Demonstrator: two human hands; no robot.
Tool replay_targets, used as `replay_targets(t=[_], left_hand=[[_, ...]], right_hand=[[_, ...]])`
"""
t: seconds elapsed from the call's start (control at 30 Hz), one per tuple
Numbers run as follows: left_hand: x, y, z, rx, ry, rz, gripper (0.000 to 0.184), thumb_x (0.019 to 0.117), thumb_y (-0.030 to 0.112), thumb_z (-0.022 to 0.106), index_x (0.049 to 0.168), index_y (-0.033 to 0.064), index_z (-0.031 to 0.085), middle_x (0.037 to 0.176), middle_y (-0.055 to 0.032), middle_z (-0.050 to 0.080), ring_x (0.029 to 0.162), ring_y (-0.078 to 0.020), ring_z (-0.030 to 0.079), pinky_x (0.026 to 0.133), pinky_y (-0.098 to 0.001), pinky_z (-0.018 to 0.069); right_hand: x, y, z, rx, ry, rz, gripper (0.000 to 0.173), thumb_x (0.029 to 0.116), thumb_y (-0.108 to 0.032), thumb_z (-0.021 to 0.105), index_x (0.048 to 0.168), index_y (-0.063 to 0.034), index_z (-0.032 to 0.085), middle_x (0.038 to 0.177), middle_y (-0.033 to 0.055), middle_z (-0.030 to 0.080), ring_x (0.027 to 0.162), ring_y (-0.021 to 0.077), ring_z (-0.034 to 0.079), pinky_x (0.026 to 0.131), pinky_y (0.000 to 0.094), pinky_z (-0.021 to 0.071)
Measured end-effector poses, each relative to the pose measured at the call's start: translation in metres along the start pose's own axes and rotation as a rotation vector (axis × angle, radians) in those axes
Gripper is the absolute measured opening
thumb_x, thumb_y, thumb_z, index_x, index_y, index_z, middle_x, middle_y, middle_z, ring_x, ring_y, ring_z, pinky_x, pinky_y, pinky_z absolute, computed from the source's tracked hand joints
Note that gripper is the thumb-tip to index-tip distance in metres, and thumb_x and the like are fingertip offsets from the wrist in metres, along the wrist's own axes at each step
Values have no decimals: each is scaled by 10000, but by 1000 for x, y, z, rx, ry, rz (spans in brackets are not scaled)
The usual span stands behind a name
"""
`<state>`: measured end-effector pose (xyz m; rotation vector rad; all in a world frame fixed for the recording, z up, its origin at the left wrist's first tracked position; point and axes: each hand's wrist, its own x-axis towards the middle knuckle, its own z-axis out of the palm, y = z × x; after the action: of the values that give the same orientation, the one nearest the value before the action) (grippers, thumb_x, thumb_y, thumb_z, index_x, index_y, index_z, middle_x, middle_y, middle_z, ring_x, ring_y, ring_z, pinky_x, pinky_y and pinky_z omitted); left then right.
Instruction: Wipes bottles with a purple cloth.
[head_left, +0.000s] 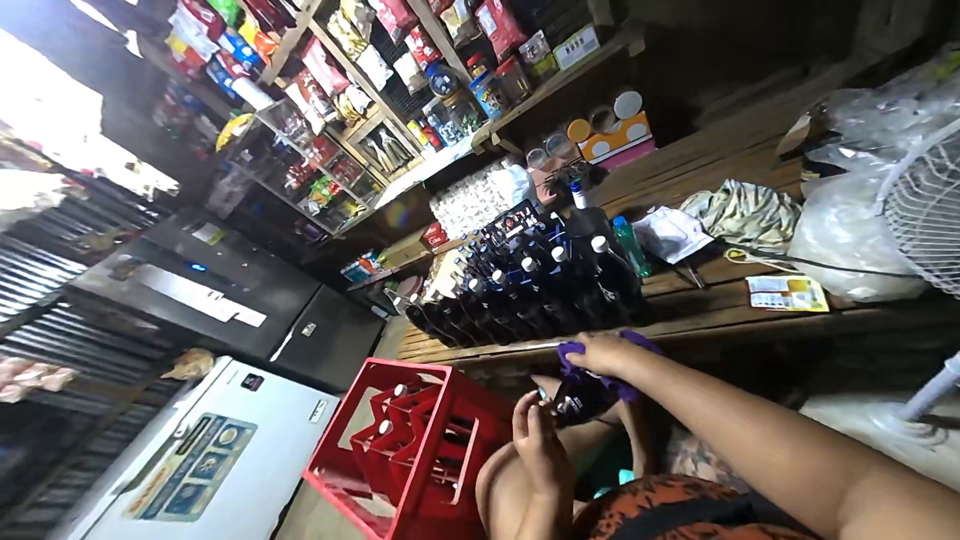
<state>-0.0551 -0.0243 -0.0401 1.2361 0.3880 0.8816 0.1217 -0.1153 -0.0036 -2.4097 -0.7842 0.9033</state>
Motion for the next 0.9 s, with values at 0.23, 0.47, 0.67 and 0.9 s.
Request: replay_targets(t=[0.23, 0.47, 0.67, 0.9], left_hand=[[-2, 1, -2, -62, -80, 19, 191, 922, 66, 522, 1046, 80, 666, 817, 5, 699, 753, -68, 677, 733, -245, 574], [19, -1, -16, 173, -623, 374, 220, 1018, 339, 605, 1180, 277, 741, 1109, 75, 739, 1028, -39, 681, 924, -235, 555], [41, 7, -5, 246, -910, 607, 313, 1019, 248, 609, 1327, 216, 658, 1256, -5, 712, 1206, -149, 649, 1069, -351, 508], [29, -1, -2, 66, -766, 408, 238, 1028, 368, 594, 1165, 251, 749, 994, 61, 740, 829, -20, 675, 826, -224, 570]], right_hand=[[25, 37, 0, 58, 49, 48, 685, 1027, -588, 441, 1535, -129, 429, 1474, 282, 495, 1412, 467, 423, 1126, 661, 331], [37, 66, -1, 250, 114, 74, 673, 1001, -502, 579, 1531, -122, 415, 1395, 274, 569, 1331, 442, 525, 1087, 653, 384], [49, 86, 0, 388, 146, 115, 700, 997, -462, 614, 1535, -72, 393, 1414, 272, 555, 1348, 408, 520, 1118, 592, 383], [56, 106, 10, 667, 253, 156, 690, 991, -424, 639, 1492, 1, 428, 1408, 297, 540, 1341, 415, 512, 1119, 586, 380]])
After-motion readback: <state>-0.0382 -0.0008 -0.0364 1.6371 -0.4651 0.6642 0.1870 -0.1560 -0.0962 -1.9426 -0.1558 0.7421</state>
